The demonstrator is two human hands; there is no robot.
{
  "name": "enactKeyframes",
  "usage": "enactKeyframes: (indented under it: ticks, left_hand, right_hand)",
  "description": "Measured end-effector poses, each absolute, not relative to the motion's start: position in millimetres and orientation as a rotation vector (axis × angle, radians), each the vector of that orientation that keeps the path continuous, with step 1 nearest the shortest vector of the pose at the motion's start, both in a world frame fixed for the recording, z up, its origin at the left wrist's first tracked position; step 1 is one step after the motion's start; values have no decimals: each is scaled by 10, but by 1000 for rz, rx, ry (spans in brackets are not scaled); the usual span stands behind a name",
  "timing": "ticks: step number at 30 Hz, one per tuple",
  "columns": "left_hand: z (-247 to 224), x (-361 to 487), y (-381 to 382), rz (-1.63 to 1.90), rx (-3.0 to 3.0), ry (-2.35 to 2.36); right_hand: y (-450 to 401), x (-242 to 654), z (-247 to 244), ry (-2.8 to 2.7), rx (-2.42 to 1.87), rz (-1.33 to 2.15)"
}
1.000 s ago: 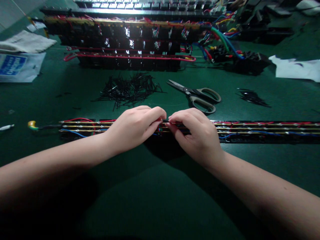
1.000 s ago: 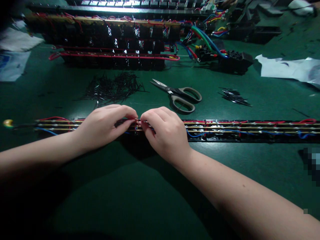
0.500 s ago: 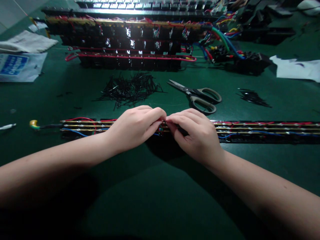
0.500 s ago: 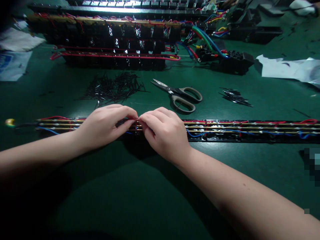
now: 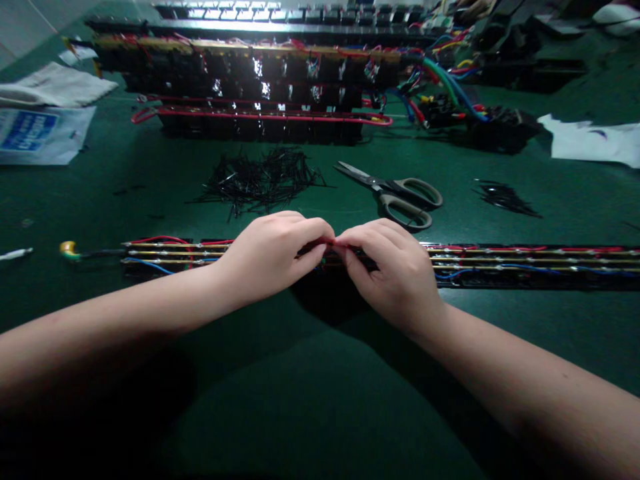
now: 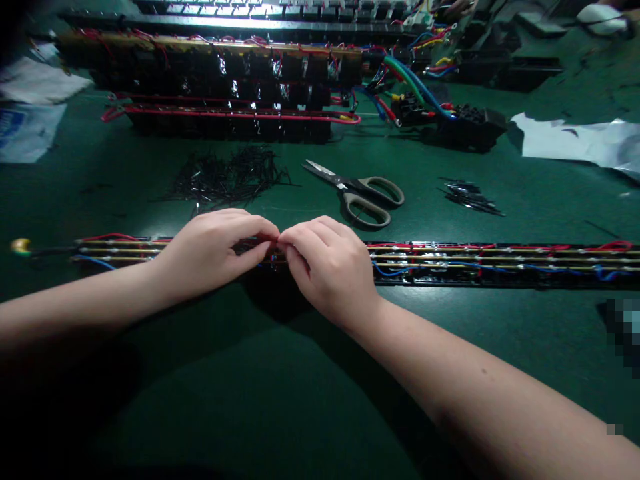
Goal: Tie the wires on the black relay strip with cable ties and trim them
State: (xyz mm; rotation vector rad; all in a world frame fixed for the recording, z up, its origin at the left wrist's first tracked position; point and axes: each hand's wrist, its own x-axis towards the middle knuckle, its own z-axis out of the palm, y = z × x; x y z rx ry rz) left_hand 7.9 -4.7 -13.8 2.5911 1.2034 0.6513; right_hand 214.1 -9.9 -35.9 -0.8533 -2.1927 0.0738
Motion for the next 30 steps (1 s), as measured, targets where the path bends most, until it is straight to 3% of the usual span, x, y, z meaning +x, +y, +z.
enactKeyframes:
  ticks: [30]
  left_hand:
    - [-80, 105, 4, 642, 2299, 1195]
  right_hand:
    - [-128, 2115, -354, -2218, -1013, -11]
